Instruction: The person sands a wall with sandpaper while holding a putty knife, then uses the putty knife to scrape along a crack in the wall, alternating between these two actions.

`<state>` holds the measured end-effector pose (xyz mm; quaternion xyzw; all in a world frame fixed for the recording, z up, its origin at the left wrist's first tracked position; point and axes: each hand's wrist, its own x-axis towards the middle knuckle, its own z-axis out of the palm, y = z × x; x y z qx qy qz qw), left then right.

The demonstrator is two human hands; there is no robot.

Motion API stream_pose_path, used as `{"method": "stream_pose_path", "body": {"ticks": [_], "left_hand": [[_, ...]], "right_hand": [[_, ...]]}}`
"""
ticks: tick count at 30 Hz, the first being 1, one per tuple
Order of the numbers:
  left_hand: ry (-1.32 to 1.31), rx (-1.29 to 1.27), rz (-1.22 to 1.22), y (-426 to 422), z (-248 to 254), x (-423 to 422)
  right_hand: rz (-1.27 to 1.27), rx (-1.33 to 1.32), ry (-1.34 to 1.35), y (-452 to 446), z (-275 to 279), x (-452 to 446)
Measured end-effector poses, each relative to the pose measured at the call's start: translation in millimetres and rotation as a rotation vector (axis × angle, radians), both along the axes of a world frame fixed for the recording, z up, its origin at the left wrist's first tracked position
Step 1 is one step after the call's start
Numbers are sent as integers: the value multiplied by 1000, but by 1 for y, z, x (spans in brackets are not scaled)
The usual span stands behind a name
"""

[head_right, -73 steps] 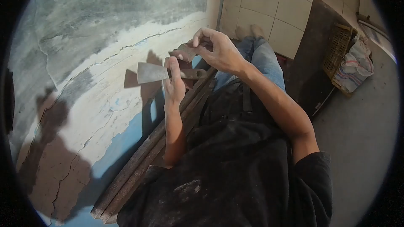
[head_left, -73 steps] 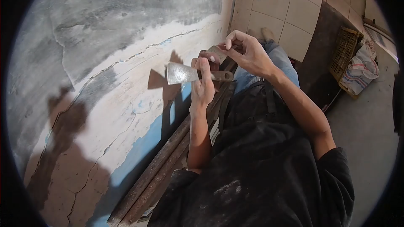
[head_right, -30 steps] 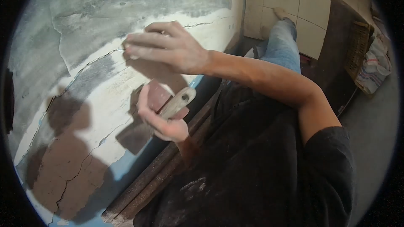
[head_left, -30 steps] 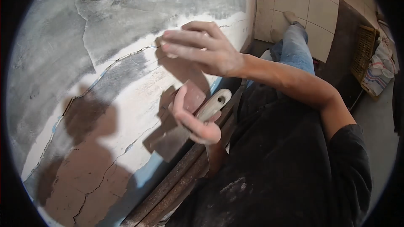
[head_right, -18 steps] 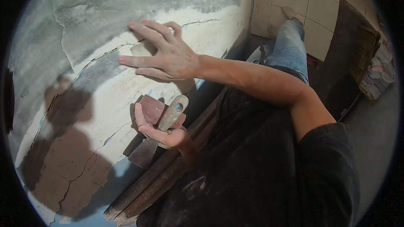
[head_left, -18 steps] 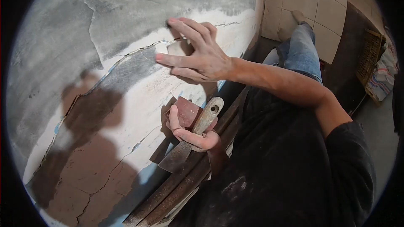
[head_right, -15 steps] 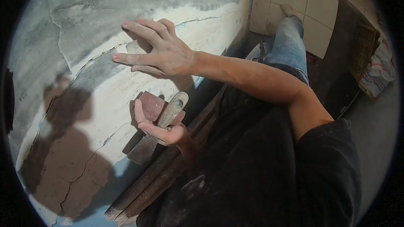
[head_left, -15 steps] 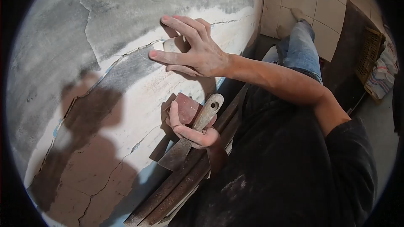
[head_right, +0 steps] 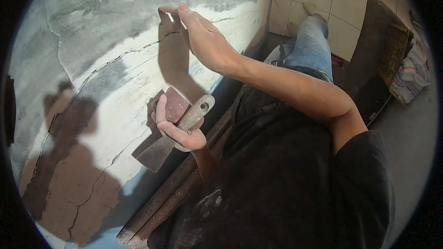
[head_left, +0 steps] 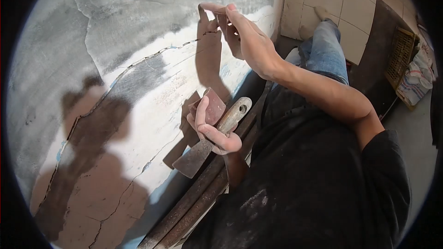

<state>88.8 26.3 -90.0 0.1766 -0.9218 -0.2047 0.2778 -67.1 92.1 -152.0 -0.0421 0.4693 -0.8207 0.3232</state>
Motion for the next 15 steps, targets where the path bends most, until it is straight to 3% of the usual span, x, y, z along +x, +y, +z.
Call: {"method": "stream_pose_path", "body": {"ticks": [2,7,10,15], "left_hand": [[-26,19,-13,1,-1,1],[-133,34,-47,7,6,-4],[-135,103,-21,9,5,-4],[-161,86,-68,7,5,-4]], "right_hand": [[64,-95,-68,1,0,6],[-114,-137,263,-1,15,7],[49,-325,145,-12,12,-2],[111,-317,118,-16,14,-2]]}}
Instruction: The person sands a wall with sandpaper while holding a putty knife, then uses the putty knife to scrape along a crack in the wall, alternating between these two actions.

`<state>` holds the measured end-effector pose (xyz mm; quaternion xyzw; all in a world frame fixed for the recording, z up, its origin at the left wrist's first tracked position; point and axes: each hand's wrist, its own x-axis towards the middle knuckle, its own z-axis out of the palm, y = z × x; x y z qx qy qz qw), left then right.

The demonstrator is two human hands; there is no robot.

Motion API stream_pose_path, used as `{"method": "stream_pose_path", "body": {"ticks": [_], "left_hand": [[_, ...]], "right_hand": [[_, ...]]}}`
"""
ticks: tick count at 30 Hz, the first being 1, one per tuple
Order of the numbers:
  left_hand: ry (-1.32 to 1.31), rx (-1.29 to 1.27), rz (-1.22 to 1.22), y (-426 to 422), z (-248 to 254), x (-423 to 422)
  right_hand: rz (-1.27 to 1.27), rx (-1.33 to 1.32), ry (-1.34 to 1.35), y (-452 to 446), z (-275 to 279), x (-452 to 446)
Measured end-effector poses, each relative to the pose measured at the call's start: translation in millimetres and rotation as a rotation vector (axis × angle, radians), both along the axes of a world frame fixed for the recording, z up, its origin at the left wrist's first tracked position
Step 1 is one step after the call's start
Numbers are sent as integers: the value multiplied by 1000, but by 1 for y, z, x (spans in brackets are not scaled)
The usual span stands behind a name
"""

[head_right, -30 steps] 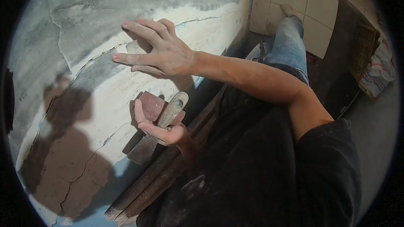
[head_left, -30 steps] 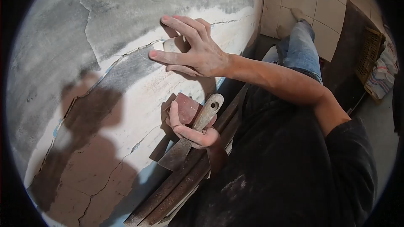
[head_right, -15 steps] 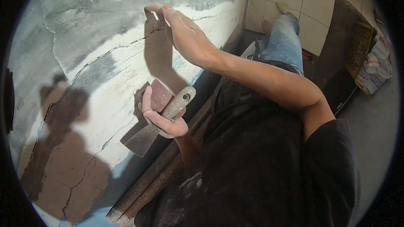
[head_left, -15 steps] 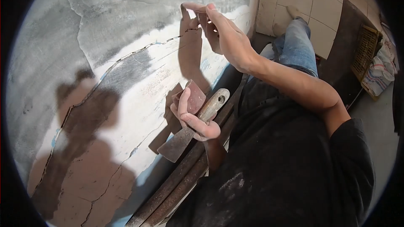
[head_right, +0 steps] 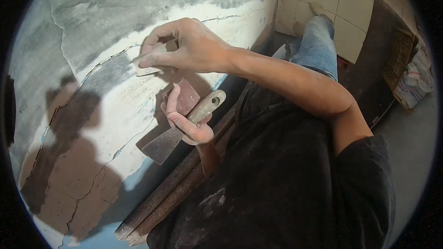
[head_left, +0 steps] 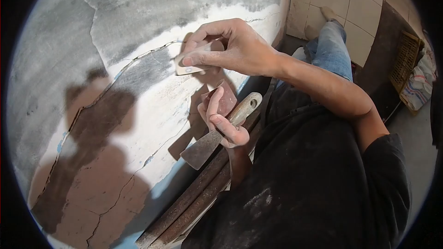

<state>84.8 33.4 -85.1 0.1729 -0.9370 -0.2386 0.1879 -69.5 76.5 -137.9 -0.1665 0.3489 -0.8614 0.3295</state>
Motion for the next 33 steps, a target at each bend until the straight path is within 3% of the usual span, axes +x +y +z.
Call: {"method": "stream_pose_path", "body": {"ticks": [6,13,31,33], "left_hand": [[-19,120,47,2,-1,4],[-26,121,-9,6,-4,2],[110,7,-44,1,2,9],[87,-98,-86,-5,2,13]], "right_hand": [[68,273,0,-4,-14,11],[135,218,-47,-10,13,7],[117,306,-35,-8,-23,14],[122,344,-36,-4,-15,15]]}}
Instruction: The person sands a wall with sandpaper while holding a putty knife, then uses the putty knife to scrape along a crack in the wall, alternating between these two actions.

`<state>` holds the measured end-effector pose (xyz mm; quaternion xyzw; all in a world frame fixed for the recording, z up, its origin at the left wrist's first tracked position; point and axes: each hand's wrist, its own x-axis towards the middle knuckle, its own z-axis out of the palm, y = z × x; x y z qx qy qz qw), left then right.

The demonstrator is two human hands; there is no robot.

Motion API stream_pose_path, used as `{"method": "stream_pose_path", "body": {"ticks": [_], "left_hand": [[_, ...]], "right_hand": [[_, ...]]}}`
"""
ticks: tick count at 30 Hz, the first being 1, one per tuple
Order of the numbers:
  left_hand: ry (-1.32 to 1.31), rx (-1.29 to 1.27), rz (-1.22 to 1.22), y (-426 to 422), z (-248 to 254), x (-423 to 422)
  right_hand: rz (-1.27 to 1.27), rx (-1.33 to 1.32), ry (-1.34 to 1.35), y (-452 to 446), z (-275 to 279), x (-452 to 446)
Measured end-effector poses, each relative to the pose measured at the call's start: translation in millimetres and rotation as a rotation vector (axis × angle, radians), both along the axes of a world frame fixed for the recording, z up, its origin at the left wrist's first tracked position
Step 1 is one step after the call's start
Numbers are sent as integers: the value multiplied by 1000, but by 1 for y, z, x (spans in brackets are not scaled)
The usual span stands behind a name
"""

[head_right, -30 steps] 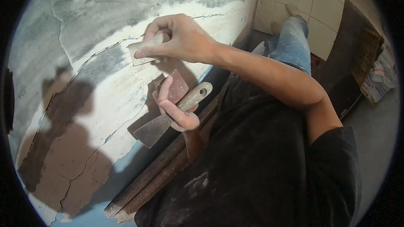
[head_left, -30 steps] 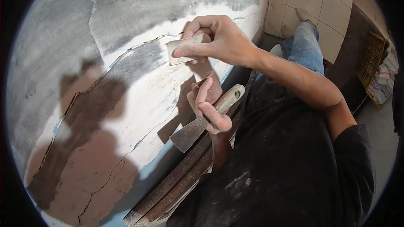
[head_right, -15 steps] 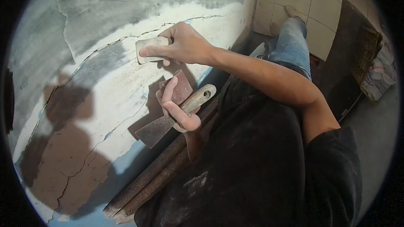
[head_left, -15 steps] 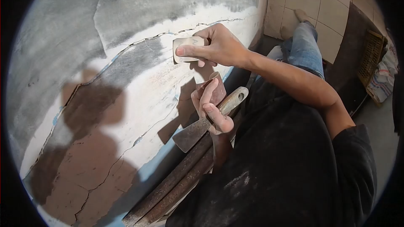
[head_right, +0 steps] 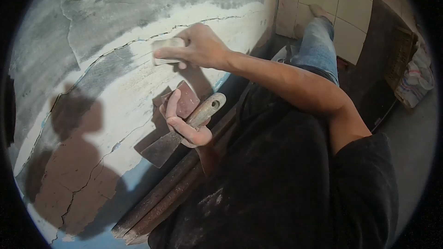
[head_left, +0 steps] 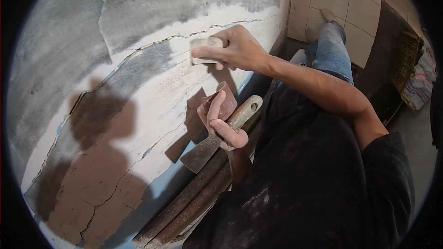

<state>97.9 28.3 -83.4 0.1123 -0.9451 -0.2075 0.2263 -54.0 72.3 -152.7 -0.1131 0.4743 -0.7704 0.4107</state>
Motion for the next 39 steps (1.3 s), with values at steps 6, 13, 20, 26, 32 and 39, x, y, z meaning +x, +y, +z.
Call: {"method": "stream_pose_path", "body": {"ticks": [6,13,20,26,32,39], "left_hand": [[-105,-212,-98,-2,13,-4],[180,-148,32,-5,8,-1],[158,-700,-85,-32,35,11],[278,-236,125,-30,26,13],[269,20,389,-10,34,2],[352,78,256,-11,31,-8]], "right_hand": [[-29,-9,35,-3,-25,-5],[-50,-71,-24,4,-10,-16],[12,-73,82,7,-42,-20],[13,-49,122,2,-28,-21],[19,-28,73,2,-11,-22],[48,-1,110,2,-19,-27]]}}
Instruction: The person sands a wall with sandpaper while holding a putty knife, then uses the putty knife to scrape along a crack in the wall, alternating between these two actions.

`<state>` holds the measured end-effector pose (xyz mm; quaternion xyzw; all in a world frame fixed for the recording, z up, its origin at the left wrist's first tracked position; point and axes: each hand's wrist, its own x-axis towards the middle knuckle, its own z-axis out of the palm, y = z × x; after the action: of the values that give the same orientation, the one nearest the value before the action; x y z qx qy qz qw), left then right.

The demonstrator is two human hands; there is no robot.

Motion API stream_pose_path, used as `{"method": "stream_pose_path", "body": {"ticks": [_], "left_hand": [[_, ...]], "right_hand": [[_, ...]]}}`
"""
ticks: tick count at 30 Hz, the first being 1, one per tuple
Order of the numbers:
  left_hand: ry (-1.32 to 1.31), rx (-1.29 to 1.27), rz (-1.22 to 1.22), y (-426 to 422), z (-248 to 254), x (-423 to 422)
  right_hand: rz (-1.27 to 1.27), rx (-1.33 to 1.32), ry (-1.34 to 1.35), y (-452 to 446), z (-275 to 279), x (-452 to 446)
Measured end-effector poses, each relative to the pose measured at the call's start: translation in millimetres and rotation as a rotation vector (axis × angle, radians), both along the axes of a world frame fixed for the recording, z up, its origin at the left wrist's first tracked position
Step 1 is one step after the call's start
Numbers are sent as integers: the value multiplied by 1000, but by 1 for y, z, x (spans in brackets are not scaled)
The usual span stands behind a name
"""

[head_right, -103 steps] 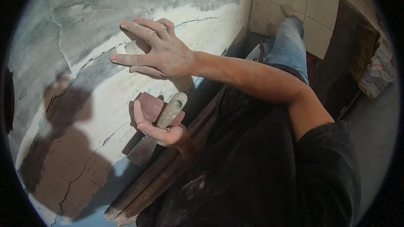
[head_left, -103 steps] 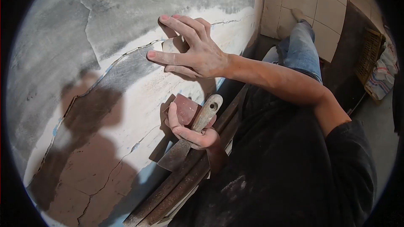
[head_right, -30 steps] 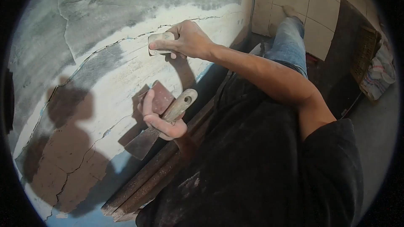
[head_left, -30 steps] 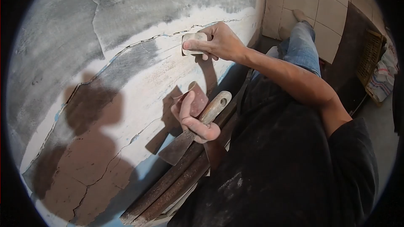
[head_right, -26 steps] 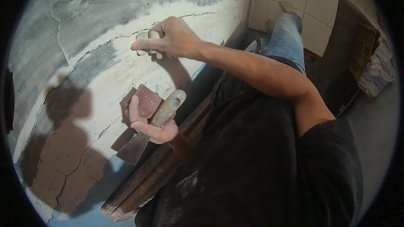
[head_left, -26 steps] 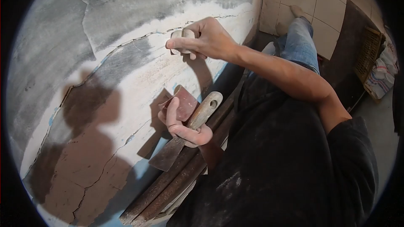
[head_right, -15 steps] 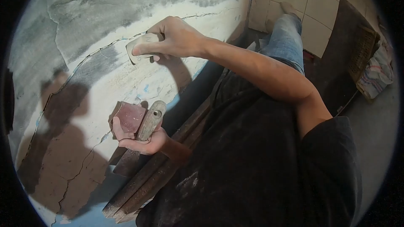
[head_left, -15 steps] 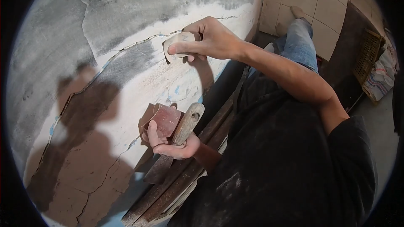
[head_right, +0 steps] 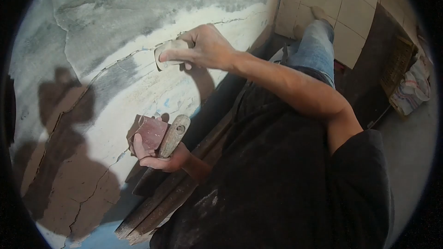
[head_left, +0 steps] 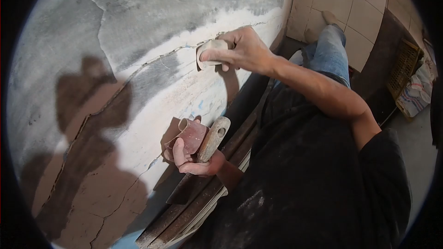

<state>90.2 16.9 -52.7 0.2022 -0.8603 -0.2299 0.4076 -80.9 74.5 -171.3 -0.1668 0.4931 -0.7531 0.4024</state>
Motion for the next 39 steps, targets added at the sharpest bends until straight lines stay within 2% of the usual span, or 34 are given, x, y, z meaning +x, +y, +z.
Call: {"method": "stream_pose_path", "body": {"ticks": [2,4,11,15,16,20,23,24,31,35,39], "left_hand": [[3,-5,-61,-5,-4,2],[-28,-11,-11,1,-3,-2],[-41,-30,-1,-3,3,0],[-111,-135,56,-5,3,5],[-100,-100,52,-5,2,7],[-42,-40,-40,-5,1,3],[-170,-190,62,-4,3,2],[-174,-206,45,-4,3,2],[-269,-320,35,-4,9,3],[-71,-95,-6,-2,1,0],[-149,-246,45,-8,3,6]], "right_hand": [[-40,-65,10,-6,10,0],[-23,-79,35,-4,31,-5],[-21,38,72,-5,14,6],[-93,-118,57,-13,32,10],[2,-96,93,-12,47,1],[-38,-23,99,-11,4,15],[-19,0,39,-7,11,12],[-38,-63,-42,-12,17,15],[4,50,5,-3,12,6],[-12,-56,-63,-4,24,9],[14,-158,-58,-11,40,2]]}}
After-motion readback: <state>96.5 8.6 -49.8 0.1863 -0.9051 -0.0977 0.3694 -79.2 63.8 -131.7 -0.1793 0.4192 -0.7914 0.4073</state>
